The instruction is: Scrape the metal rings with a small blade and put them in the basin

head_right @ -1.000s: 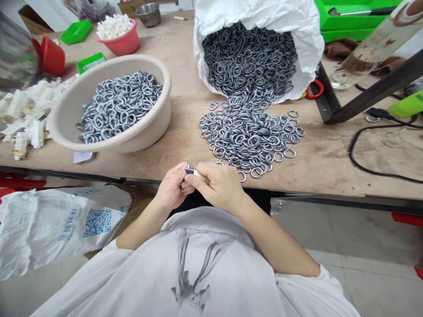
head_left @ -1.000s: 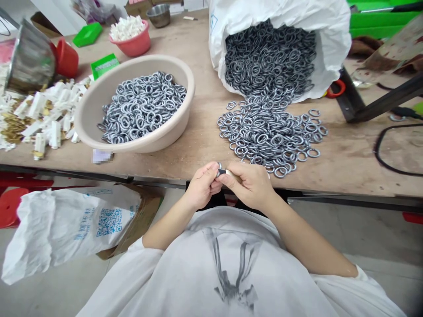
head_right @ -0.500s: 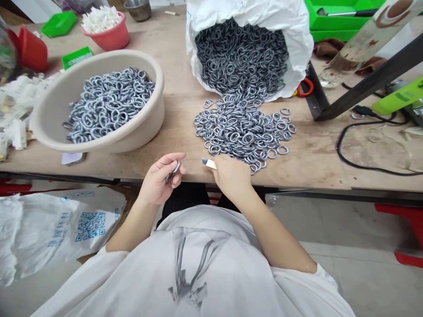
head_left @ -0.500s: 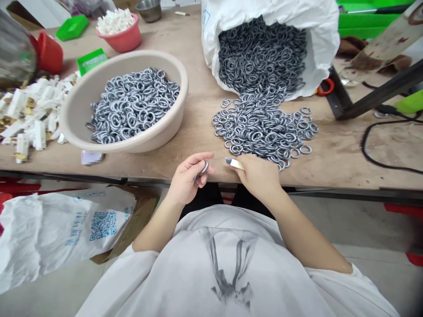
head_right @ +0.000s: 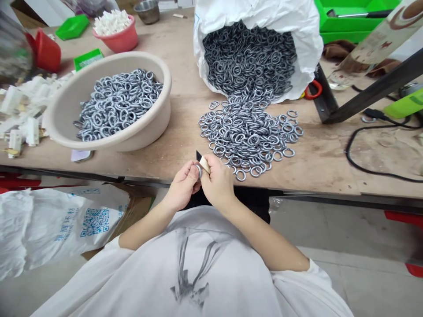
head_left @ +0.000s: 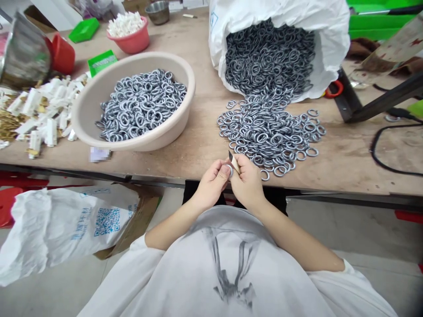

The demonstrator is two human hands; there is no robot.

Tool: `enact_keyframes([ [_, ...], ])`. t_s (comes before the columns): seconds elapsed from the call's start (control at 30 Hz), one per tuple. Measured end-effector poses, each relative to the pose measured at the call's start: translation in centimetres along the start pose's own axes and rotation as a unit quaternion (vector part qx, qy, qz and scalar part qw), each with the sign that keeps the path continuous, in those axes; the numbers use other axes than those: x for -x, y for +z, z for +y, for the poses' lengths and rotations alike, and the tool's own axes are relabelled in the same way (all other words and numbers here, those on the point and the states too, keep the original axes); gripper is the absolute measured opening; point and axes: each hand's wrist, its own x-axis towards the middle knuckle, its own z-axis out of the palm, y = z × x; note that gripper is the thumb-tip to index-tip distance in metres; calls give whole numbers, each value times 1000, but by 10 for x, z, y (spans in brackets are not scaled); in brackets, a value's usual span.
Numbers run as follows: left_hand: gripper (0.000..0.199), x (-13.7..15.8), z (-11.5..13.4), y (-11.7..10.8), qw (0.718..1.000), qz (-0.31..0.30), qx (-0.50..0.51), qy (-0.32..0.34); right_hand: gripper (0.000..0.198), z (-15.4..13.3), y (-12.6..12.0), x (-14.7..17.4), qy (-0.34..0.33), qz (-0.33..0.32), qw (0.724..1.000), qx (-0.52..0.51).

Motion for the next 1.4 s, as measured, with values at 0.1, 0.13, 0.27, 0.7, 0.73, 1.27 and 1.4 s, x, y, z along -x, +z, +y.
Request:
enact_keyframes([
  [0.1,52,-2,2,-3,1000,16,-13,9,19,0,-4,0,-21,17,999,-20],
  [0.13,51,-2,2,-5,1000,18,-11,6,22,0,-6,-1,-31,7,999,-44],
  [0.27,45,-1,3,-9,1000,2,12,-5,26,1,-13,-6,-45,-83,986,-134],
  [0.7,49,0,13,-11,999,-4,34,4,52,-6,-32,1,-218,-92,969,73],
  [0.73,49,0,13,-11,999,-5,34,4,52,-7,-32,2,-219,-90,968,82],
  [1.27,39,3,24,-26,1000,9,30,-1,42,29,-67,4,-25,-25,959,282],
  [1.4,33,-3,24,-31,998,23,48,-27,29,34,-69,16,6,-60,915,400],
])
